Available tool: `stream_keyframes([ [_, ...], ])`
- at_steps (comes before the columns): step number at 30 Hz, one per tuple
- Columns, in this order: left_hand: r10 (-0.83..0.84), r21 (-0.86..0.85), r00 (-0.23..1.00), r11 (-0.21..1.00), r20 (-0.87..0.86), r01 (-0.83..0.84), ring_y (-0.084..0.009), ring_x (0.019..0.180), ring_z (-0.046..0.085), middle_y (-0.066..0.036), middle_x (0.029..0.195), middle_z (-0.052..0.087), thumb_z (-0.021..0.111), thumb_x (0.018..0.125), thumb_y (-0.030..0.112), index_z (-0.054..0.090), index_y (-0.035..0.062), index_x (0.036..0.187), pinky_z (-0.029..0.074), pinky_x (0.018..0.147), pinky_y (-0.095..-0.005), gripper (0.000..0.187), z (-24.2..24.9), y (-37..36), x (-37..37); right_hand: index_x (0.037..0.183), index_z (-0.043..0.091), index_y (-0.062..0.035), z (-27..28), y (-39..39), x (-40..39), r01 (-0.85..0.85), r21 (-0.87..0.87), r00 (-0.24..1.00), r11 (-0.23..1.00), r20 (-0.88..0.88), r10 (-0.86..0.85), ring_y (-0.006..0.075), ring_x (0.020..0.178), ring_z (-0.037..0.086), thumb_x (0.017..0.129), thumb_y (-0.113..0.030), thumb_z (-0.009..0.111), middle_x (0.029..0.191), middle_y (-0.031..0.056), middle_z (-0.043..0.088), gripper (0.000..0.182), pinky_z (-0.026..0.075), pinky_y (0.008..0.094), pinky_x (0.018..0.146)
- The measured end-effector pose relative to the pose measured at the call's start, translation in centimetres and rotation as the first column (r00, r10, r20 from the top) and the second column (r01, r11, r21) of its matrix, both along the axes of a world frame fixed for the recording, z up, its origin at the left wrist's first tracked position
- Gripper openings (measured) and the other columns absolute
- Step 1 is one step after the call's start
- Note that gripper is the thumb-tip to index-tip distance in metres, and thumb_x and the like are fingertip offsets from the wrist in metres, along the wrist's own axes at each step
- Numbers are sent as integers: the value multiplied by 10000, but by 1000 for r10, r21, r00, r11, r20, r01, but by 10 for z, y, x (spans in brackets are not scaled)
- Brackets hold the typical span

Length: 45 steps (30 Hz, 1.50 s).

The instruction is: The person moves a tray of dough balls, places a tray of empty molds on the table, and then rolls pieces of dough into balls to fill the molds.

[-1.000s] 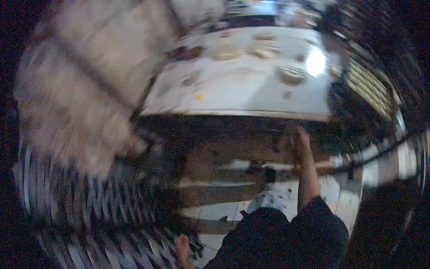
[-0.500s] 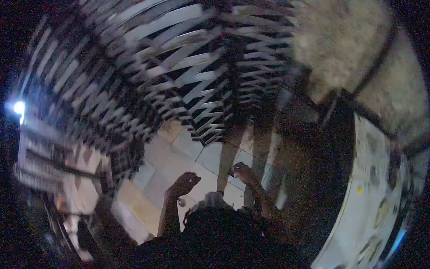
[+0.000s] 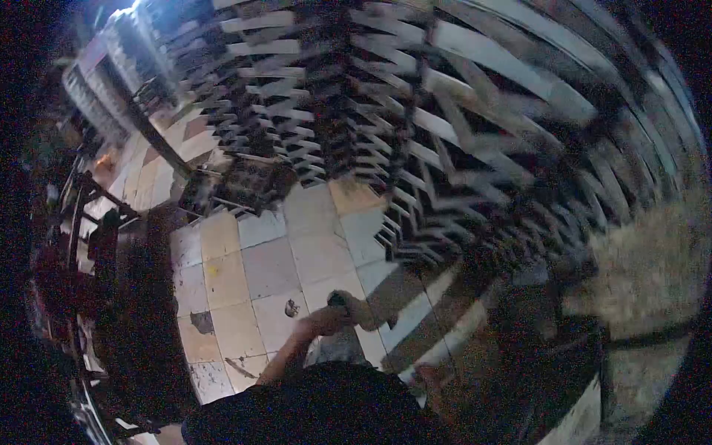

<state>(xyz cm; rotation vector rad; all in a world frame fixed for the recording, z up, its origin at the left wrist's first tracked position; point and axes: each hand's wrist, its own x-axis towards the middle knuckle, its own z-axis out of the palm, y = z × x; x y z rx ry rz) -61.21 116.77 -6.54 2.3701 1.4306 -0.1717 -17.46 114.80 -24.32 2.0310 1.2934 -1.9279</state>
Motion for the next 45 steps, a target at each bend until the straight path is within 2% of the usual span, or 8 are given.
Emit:
stream_keyframes([
  [7,171,-37,856,984,488,-175,-401,1085,682,-239,1124,712,577,998,435,689,-13,1132,535,941,-534,480,54,80,-157,1302,604,-55,0,137,-165,-159,52,986,986,-41,161,270,981,700,992,-278,673,1200,113,678,389,560,470,835],
  [9,800,-341,546,600,249,-723,-414,1091,676,-259,1166,695,531,1026,491,644,-36,1213,525,927,-561,571,55,77,-211,1282,612,-50,5,193,-216,-172,100,981,980,-68,180,271,967,701,992,-275,670,1180,118,682,371,560,466,820],
  [21,875,-272,138,289,464,-918,-436,1059,686,-256,1210,697,590,1026,400,550,-32,1380,535,946,-470,561,67,87,-401,1159,661,-24,-34,467,-624,-593,116,797,797,-52,601,280,884,708,996,-259,648,1064,148,707,286,566,445,731],
  [28,734,-867,-563,72,381,-494,-420,1166,622,-270,1243,647,603,1022,348,463,61,1452,513,921,-496,536,-153,138,-431,1048,700,-14,-194,518,-951,-901,425,150,87,117,982,284,719,698,982,-242,643,887,152,716,244,559,456,657],
  [31,270,-885,-934,-340,232,-318,-348,1147,635,-207,1304,628,591,1037,305,522,59,1396,541,891,-472,441,-237,97,-381,1030,706,3,-280,497,-1045,-814,-15,581,581,-46,813,343,868,700,983,-278,617,878,178,713,298,541,502,803],
  [35,-98,-676,-840,-548,-533,493,-273,1048,682,-173,1228,673,542,1075,283,585,3,1312,564,871,-402,370,-203,66,-343,875,683,22,-421,453,-1117,-914,397,95,-82,407,908,389,858,684,995,-474,592,941,217,704,519,538,524,789],
  [39,-42,-637,-770,-536,-636,555,-280,1077,685,-184,1243,672,531,1083,297,549,-9,1353,563,893,-401,409,-135,72,-331,1143,615,-36,-411,392,-1175,-568,-322,808,758,-42,588,265,918,699,990,-405,654,1020,130,664,402,589,441,723],
  [45,-77,-814,-893,-383,-443,436,-291,1122,688,-200,1266,670,515,1094,318,495,-26,1414,562,927,-400,470,-131,140,-348,1263,562,-42,-453,381,-1126,-312,-319,917,895,-349,195,312,980,695,938,-188,699,1092,125,662,382,607,470,812],
])
